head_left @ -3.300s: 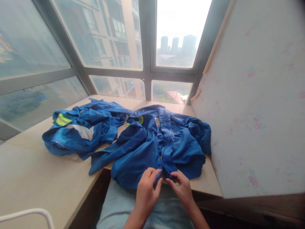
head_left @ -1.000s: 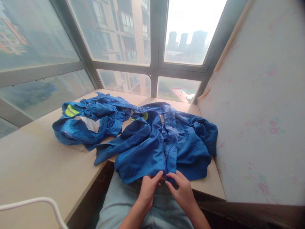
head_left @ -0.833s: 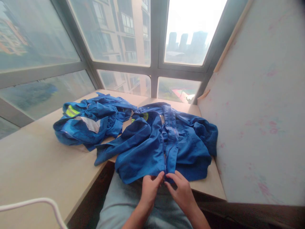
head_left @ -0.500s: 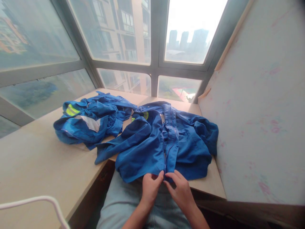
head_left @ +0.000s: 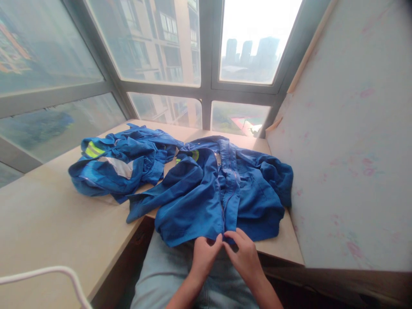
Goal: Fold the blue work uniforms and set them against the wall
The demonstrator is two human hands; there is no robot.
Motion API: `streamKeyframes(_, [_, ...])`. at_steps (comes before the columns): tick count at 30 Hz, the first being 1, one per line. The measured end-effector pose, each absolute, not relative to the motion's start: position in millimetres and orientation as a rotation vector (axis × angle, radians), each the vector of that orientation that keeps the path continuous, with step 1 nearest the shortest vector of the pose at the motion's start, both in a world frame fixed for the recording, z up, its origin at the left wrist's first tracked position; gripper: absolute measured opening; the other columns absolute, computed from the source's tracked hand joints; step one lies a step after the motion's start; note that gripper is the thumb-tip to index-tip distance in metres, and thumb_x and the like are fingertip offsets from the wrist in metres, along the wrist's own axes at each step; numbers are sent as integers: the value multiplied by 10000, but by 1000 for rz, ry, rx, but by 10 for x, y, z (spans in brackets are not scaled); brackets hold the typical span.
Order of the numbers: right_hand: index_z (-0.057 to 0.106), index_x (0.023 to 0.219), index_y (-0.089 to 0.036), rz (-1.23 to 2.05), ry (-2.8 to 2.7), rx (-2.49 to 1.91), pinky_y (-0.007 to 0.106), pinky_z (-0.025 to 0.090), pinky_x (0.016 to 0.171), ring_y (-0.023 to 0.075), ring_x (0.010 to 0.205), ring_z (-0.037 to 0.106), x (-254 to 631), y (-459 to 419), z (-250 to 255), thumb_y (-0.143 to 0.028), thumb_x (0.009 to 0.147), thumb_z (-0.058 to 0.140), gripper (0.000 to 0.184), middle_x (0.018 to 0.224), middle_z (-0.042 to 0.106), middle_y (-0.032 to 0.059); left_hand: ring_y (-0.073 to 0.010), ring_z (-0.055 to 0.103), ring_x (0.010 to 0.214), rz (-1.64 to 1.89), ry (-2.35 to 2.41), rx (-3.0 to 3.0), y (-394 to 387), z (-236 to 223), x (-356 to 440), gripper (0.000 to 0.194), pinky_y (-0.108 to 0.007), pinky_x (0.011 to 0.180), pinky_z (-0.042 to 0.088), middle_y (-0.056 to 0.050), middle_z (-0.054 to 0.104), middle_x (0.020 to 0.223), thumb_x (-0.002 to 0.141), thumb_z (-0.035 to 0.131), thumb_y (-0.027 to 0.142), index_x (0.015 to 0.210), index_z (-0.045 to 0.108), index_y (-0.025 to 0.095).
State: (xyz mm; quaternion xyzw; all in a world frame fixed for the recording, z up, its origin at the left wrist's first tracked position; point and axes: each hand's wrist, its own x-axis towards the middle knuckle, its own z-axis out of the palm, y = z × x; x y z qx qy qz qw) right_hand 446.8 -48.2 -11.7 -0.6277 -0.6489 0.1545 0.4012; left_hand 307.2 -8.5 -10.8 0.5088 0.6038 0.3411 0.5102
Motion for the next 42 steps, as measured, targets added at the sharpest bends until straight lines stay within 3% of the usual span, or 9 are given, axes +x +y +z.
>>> streamKeyframes(10, [710,980,-234,385,-1672,-1556,294,567,741,202,808,681,4454,-475,-92,-233,884,628,126,889,689,52,-185,553,503,898,1558,1279,13,45,3054,422,-271,538,397,-71,635,507,732,708,506,513,660,148])
streamKeyframes(19, [713,972,-232,383,-1677,-1590,298,550,752,199,790,666,4443,-464,-52,-196,900,595,143,879,675,51,-164,528,442,892,1579,1447,-59,1,3093,431,-265,517,358,-50,584,438,746,711,432,411,584,193])
streamKeyframes(28, [707,958,-231,358,-1755,-1630,299,535,717,209,783,658,4430,-454,-56,-160,855,649,137,861,664,46,-196,584,503,869,1545,1356,-31,54,3106,418,-272,540,412,-80,655,522,779,671,482,507,644,166])
streamKeyframes(38, [719,957,-216,455,-1735,-1696,298,523,745,202,798,656,4427,-466,-46,-119,833,677,163,867,667,43,-157,522,466,767,1585,1454,-55,-39,3074,487,-260,505,327,-53,598,477,787,609,518,446,551,176])
streamKeyframes(42, [717,971,-218,455,-1740,-1697,295,524,740,203,802,653,4427,-465,-45,-132,843,667,162,877,666,48,-167,548,517,705,1528,1517,-43,-95,3042,482,-264,545,350,-59,628,525,834,541,522,504,586,173])
